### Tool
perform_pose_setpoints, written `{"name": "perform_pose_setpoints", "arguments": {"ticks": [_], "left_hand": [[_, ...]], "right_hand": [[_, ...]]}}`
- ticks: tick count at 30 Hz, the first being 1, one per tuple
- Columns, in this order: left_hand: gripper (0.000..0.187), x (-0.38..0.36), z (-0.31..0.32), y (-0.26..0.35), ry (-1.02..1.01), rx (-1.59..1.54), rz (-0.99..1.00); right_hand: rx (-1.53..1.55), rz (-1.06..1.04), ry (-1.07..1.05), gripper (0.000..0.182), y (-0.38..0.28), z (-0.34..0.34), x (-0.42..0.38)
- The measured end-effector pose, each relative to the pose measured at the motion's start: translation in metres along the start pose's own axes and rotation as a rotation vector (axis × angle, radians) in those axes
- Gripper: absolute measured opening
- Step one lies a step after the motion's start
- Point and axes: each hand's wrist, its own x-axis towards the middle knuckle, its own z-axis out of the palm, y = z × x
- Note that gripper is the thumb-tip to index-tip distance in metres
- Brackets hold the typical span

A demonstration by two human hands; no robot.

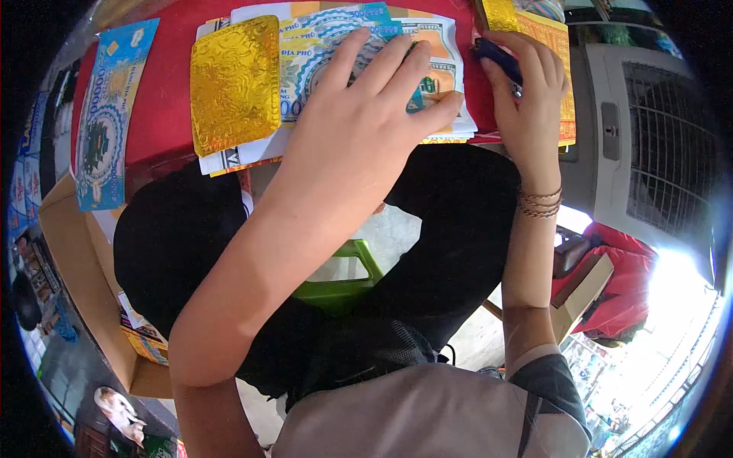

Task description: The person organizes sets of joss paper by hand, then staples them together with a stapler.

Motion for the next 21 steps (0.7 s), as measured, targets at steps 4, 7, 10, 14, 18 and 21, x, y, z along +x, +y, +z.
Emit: {"name": "perform_pose_setpoints", "arguments": {"ticks": [4, 7, 10, 14, 18, 21], "left_hand": [[0.038, 0.000, -0.003, 0.000, 0.010, -0.006, 0.003], [0.034, -0.001, -0.003, 0.000, 0.016, -0.015, 0.010], [0.033, -0.001, -0.002, -0.001, 0.032, -0.014, 0.016], [0.033, -0.001, -0.003, -0.001, 0.030, -0.022, 0.025], [0.033, -0.001, -0.004, -0.001, 0.035, -0.023, 0.027], [0.033, -0.001, -0.004, -0.001, 0.037, -0.035, 0.036]], "right_hand": [[-0.062, -0.093, -0.108, 0.018, -0.014, -0.015, 0.004], [-0.005, -0.096, -0.237, 0.018, -0.016, -0.010, 0.007], [0.051, -0.105, -0.289, 0.015, -0.020, -0.010, 0.016], [0.063, -0.104, -0.382, 0.017, -0.022, -0.014, 0.020], [0.103, -0.105, -0.225, 0.017, -0.020, -0.003, 0.013], [0.080, -0.125, -0.273, 0.018, -0.023, -0.006, 0.017]]}}
